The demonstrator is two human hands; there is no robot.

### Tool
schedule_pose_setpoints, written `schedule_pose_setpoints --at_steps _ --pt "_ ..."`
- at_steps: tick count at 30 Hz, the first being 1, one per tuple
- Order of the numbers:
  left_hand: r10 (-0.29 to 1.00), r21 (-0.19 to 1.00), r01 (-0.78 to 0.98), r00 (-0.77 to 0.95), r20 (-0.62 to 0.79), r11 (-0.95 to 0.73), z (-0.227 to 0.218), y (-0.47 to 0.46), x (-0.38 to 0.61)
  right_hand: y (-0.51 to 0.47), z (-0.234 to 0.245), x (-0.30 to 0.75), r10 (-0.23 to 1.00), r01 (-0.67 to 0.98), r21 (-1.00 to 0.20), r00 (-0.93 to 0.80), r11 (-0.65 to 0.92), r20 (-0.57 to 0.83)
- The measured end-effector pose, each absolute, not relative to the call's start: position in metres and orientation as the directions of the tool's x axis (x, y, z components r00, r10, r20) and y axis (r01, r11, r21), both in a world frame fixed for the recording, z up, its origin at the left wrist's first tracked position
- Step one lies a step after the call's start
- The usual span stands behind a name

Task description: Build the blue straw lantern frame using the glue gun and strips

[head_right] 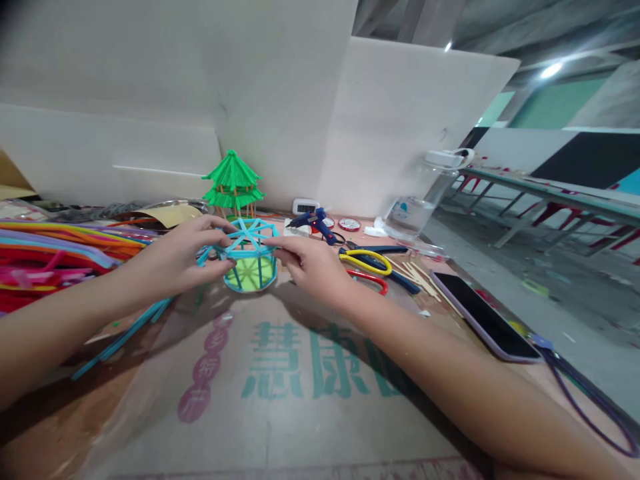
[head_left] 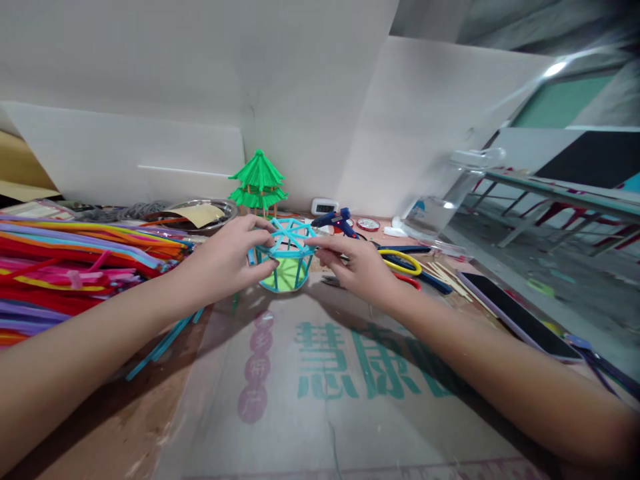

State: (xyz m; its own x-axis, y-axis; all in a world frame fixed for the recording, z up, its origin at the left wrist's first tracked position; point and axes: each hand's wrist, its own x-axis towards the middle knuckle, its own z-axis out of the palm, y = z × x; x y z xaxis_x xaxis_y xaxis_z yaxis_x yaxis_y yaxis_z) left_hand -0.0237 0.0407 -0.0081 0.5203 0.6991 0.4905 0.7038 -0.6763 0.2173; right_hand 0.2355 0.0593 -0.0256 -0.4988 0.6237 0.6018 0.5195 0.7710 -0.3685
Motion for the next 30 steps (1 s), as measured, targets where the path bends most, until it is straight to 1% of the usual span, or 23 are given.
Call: schedule_pose_setpoints --at_steps 5,9,12,15,23,30 --pt "0.687 0.2 0.7 0.532 0.495 -0.686 -0.009 0.045 -0.028 0.065 -0.014 0.233 0.602 0.502 -0.34 -0.586 0.795 0.543" --pt "0.682 0.168 0.707 0.548 0.484 -0.687 -0.005 0.045 -0.034 0.067 -0.003 0.228 0.637 0.543 -0.338 -0.607 0.769 0.475" --pt "0.689 0.126 0.738 0.535 0.49 -0.663 0.006 0.039 -0.036 0.067 0.001 0.224 0.668 0.561 -0.364 -0.597 0.743 0.445" --pt "0.682 0.071 0.752 0.548 0.484 -0.655 0.019 0.033 -0.032 0.066 0.003 0.221 0.689 0.573 -0.383 -0.579 0.724 0.437" --pt "0.681 -0.04 0.729 0.655 0.327 -0.683 0.042 0.048 -0.011 0.063 0.004 0.222 0.711 0.618 -0.355 -0.566 0.701 0.418" --pt "0.664 -0.05 0.708 0.682 0.307 -0.705 0.037 0.047 -0.013 0.064 0.001 0.22 0.699 0.613 -0.342 -0.572 0.712 0.429"
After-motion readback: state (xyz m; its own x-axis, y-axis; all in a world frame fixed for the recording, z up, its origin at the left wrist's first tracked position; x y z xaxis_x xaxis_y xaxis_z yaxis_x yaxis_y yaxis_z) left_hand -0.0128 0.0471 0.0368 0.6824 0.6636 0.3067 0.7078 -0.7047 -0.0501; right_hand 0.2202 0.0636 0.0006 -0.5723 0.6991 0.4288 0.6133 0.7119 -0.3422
